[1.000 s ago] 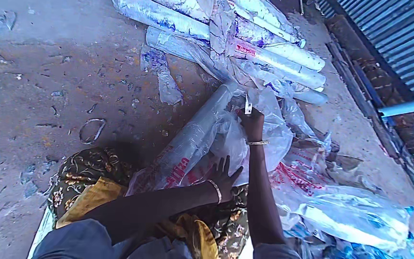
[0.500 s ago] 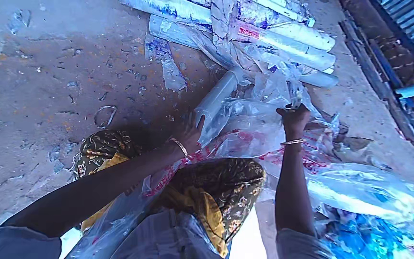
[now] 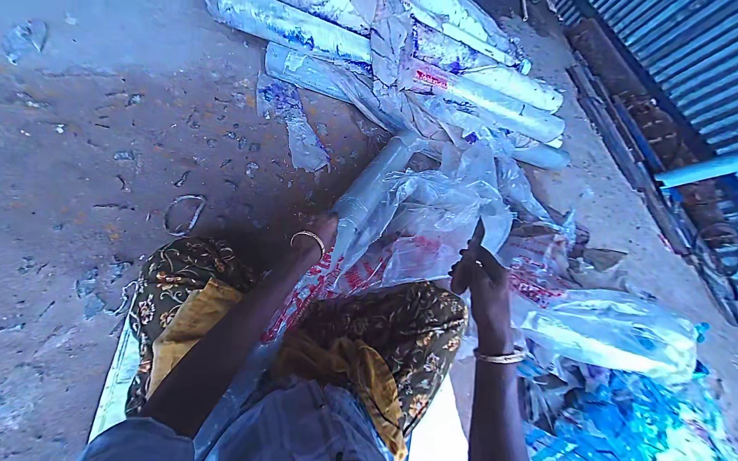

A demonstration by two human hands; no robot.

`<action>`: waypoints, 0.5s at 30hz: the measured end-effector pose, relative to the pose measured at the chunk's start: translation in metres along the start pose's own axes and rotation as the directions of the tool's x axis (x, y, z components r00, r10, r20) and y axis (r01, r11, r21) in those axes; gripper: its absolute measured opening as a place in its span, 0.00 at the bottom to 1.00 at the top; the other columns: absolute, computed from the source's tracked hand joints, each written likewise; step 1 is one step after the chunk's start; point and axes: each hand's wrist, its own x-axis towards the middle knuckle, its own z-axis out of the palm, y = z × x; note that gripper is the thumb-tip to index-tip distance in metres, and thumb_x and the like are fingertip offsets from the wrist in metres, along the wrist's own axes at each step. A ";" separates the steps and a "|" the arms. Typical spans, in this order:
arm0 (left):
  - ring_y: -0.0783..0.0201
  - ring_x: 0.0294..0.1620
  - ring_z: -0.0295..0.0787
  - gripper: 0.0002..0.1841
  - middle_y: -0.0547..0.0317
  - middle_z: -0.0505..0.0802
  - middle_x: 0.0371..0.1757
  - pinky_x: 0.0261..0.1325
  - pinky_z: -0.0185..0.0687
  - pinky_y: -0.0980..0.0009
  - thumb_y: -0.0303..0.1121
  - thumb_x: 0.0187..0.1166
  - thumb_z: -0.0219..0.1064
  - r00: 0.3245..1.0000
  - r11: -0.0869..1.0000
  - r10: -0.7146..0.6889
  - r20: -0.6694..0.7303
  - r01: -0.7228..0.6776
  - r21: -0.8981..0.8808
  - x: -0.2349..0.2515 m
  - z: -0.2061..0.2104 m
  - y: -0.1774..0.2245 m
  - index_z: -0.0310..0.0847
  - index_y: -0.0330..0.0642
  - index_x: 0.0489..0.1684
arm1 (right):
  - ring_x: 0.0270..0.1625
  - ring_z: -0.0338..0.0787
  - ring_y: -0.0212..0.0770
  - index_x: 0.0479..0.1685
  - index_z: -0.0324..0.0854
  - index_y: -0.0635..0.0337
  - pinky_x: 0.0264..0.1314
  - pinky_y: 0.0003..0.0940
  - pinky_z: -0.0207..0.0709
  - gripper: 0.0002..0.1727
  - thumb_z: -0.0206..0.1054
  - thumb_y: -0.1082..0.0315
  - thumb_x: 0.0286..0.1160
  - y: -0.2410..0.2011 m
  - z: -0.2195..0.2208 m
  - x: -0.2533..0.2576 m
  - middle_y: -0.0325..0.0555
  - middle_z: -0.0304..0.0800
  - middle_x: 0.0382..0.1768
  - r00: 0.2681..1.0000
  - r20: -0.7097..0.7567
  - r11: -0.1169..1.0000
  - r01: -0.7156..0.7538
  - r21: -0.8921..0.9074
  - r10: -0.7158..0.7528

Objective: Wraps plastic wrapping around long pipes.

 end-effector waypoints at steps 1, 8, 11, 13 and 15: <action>0.34 0.72 0.82 0.19 0.30 0.87 0.66 0.76 0.70 0.40 0.28 0.90 0.54 1.000 1.000 -0.010 -0.027 0.009 -0.022 0.001 0.002 -0.002 0.76 0.26 0.73 | 0.24 0.83 0.21 0.66 0.72 0.79 0.31 0.18 0.82 0.18 0.50 0.75 0.86 -0.002 0.008 -0.009 0.37 0.81 0.28 0.997 0.079 1.000 -0.006 -0.015 0.007; 0.35 0.91 0.54 0.29 0.31 0.64 0.88 0.87 0.56 0.41 0.42 0.86 0.63 1.000 0.998 0.007 -0.024 -0.008 -0.057 -0.005 0.021 0.016 0.69 0.37 0.83 | 0.44 0.91 0.51 0.76 0.78 0.66 0.54 0.47 0.83 0.21 0.50 0.68 0.93 -0.008 0.061 0.022 0.63 0.90 0.51 0.958 0.256 0.821 0.040 -0.569 0.130; 0.34 0.91 0.53 0.29 0.31 0.65 0.87 0.88 0.52 0.40 0.40 0.81 0.69 0.999 0.998 0.043 0.002 -0.043 -0.035 0.001 0.020 0.012 0.71 0.41 0.82 | 0.31 0.87 0.41 0.65 0.83 0.69 0.41 0.37 0.82 0.17 0.55 0.68 0.91 -0.004 0.083 0.038 0.56 0.90 0.40 0.975 0.186 0.867 -0.015 -0.499 0.124; 0.34 0.91 0.53 0.29 0.31 0.65 0.87 0.87 0.52 0.39 0.40 0.79 0.72 0.999 0.997 0.041 -0.026 -0.042 -0.065 0.006 0.024 0.008 0.73 0.43 0.80 | 0.28 0.85 0.40 0.67 0.82 0.68 0.37 0.36 0.80 0.17 0.55 0.67 0.92 -0.003 0.097 0.047 0.55 0.89 0.38 0.976 0.152 0.883 -0.068 -0.464 0.155; 0.32 0.91 0.52 0.33 0.29 0.63 0.88 0.85 0.54 0.36 0.41 0.79 0.72 0.998 0.994 0.022 -0.053 -0.028 -0.101 0.009 0.029 0.005 0.68 0.44 0.84 | 0.28 0.85 0.40 0.70 0.81 0.65 0.37 0.37 0.80 0.18 0.54 0.67 0.93 -0.002 0.111 0.054 0.54 0.89 0.36 0.972 0.141 0.871 -0.099 -0.482 0.189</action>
